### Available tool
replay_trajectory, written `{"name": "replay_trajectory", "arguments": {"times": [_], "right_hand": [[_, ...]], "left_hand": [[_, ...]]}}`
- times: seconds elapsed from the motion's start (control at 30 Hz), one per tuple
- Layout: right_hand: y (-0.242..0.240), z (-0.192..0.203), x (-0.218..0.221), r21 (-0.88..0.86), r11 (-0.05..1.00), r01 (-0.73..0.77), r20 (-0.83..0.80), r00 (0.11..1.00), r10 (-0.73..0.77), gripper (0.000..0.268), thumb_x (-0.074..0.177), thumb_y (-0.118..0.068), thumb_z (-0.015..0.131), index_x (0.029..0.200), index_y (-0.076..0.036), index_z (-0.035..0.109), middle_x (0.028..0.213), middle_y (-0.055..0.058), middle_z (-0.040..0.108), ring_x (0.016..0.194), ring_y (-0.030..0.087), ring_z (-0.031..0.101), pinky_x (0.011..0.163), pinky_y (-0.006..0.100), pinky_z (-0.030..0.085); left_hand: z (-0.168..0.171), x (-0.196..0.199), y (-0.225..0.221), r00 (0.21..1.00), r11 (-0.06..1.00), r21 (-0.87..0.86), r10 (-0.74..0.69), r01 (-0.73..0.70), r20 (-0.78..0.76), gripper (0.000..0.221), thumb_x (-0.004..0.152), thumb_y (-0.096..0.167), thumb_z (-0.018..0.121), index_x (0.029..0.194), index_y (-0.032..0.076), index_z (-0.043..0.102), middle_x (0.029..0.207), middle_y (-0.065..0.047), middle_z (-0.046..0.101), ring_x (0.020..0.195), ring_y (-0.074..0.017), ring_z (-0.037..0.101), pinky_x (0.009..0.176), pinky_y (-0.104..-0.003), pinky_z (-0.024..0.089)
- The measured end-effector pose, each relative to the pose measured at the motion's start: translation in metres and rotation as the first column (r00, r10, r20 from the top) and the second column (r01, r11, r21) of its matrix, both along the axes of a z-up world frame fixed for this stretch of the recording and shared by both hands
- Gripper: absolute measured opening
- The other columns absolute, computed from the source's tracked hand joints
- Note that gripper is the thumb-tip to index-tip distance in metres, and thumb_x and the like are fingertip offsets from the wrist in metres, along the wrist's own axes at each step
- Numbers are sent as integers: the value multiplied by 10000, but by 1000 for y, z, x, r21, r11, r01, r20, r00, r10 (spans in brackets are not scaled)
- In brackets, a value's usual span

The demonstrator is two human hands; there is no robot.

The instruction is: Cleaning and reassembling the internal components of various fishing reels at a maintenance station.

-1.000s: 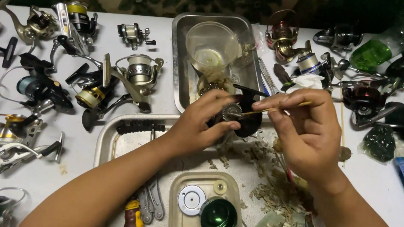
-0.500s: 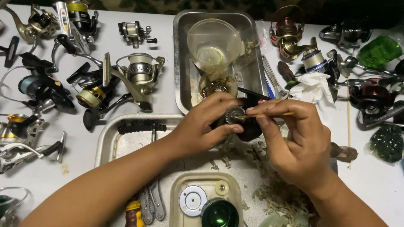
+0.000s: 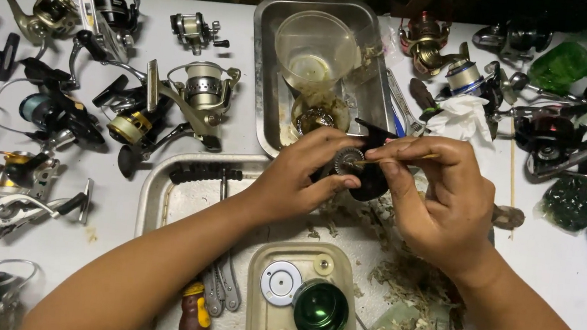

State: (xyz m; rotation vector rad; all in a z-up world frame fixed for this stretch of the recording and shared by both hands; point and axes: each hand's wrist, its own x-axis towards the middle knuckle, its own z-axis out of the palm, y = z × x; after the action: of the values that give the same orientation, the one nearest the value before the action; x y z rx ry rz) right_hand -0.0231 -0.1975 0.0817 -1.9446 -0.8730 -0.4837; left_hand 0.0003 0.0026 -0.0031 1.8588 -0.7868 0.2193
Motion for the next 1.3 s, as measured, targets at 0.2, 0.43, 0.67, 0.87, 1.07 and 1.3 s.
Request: {"name": "replay_trajectory", "arguments": {"times": [0.2, 0.43, 0.67, 0.87, 1.07, 1.3], "right_hand": [[-3, -3, 2, 29, 998, -59, 5, 998, 59, 186, 995, 117, 590, 1096, 53, 448, 1005, 235, 690, 1024, 342, 756, 971, 394, 629], [-4, -8, 6, 36, 995, -93, 60, 994, 91, 192, 986, 137, 578, 1087, 59, 434, 975, 251, 694, 986, 349, 757, 983, 458, 631], [-5, -9, 8, 45, 995, -84, 29, 996, 82, 183, 1007, 127, 555, 1098, 61, 410, 984, 261, 674, 990, 363, 759, 964, 427, 649], [-5, -9, 6, 67, 993, -95, 7, 995, 95, 189, 998, 142, 558, 1087, 54, 416, 981, 256, 664, 989, 359, 751, 969, 438, 637], [-8, -11, 9, 52, 989, -137, 19, 991, 136, 180, 998, 129, 564, 1101, 53, 437, 978, 238, 651, 985, 357, 756, 968, 437, 650], [-4, -7, 5, 36, 998, -42, -9, 999, 42, 158, 1015, 119, 550, 1082, 72, 416, 998, 271, 668, 1013, 368, 758, 973, 403, 639]], "left_hand": [[1, -1, -1, 1000, 1000, -13, -5, 5, 10, 459, 1039, 368, 546, 1403, 89, 535, 1305, -136, 617, 1207, -285, 620, 1047, -461, 541], [4, -3, -2, 999, 997, -71, -19, 17, -30, 466, 1018, 349, 603, 1402, 91, 546, 1263, -120, 628, 1171, -268, 630, 1032, -417, 524], [7, -6, -3, 997, 997, -71, -21, 16, -79, 473, 1019, 362, 585, 1411, 101, 539, 1326, -121, 628, 1243, -273, 623, 1101, -444, 509], [10, -7, -4, 997, 997, -69, -28, 22, -77, 478, 1020, 387, 567, 1395, 90, 553, 1337, -133, 635, 1243, -280, 633, 1090, -430, 514], [11, -8, -4, 997, 997, -69, -26, 21, -73, 476, 1016, 380, 572, 1383, 78, 561, 1336, -139, 638, 1237, -282, 634, 1086, -426, 515], [7, -6, -6, 998, 997, -71, -12, 8, -60, 464, 1015, 363, 582, 1380, 76, 565, 1326, -134, 645, 1228, -281, 641, 1083, -421, 519]]}}
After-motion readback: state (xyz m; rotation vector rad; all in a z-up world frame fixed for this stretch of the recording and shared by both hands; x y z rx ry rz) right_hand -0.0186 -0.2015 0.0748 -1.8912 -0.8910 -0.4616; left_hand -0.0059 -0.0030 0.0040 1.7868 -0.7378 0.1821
